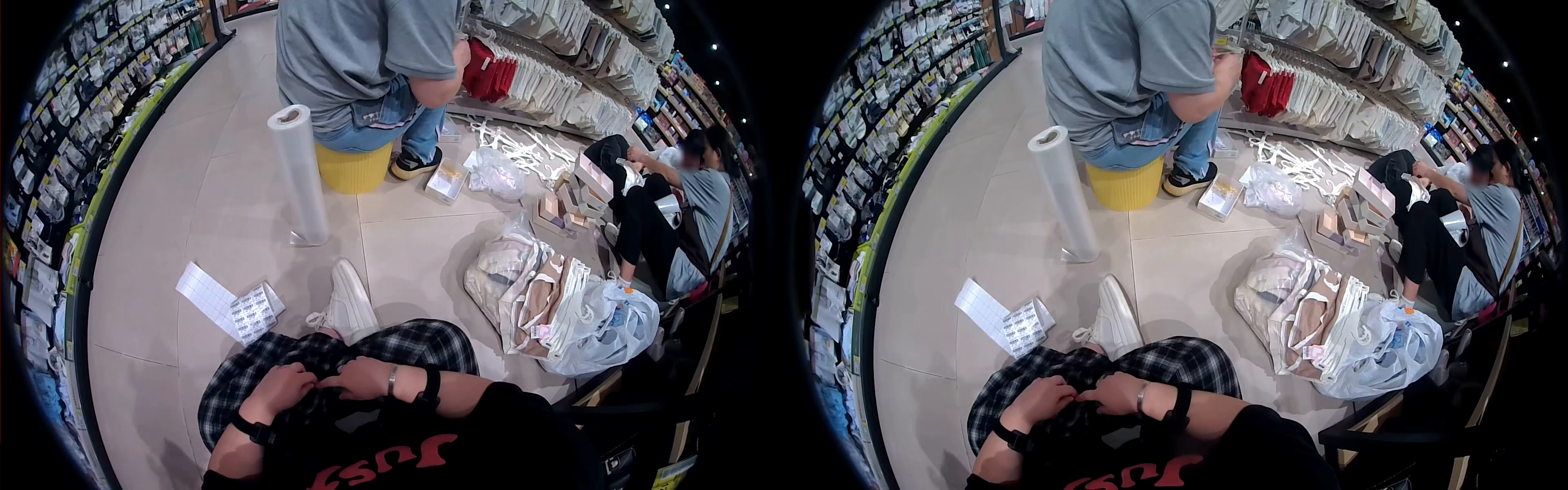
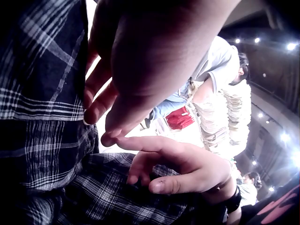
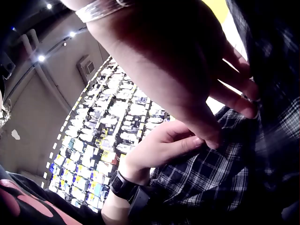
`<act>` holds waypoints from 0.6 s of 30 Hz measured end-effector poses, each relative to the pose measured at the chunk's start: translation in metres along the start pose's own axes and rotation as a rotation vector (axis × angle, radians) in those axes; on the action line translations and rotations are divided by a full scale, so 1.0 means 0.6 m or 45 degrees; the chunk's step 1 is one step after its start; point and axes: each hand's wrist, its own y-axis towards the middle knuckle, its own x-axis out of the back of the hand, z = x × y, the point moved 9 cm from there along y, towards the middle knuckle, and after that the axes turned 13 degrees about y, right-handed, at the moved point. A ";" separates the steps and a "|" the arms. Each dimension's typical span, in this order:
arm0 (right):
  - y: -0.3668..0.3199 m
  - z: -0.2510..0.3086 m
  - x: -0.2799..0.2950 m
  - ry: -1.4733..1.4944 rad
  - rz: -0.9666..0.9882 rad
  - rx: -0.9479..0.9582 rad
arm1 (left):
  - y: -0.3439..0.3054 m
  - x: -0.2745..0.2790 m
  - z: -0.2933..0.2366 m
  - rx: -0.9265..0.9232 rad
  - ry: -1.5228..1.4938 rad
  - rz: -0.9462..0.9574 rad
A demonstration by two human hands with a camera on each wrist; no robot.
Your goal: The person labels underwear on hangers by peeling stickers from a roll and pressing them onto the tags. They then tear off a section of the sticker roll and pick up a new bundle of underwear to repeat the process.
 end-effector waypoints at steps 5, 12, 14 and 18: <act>0.001 -0.002 -0.003 0.006 0.014 -0.011 | 0.000 -0.001 0.001 0.006 -0.009 -0.002; 0.002 -0.003 -0.004 -0.012 0.004 0.004 | 0.000 0.001 0.001 0.011 -0.014 -0.001; 0.002 -0.003 -0.005 -0.011 0.009 0.003 | -0.001 0.000 0.001 0.014 -0.015 0.000; 0.002 -0.002 -0.003 -0.013 0.018 -0.004 | -0.001 -0.001 0.002 0.017 -0.015 0.004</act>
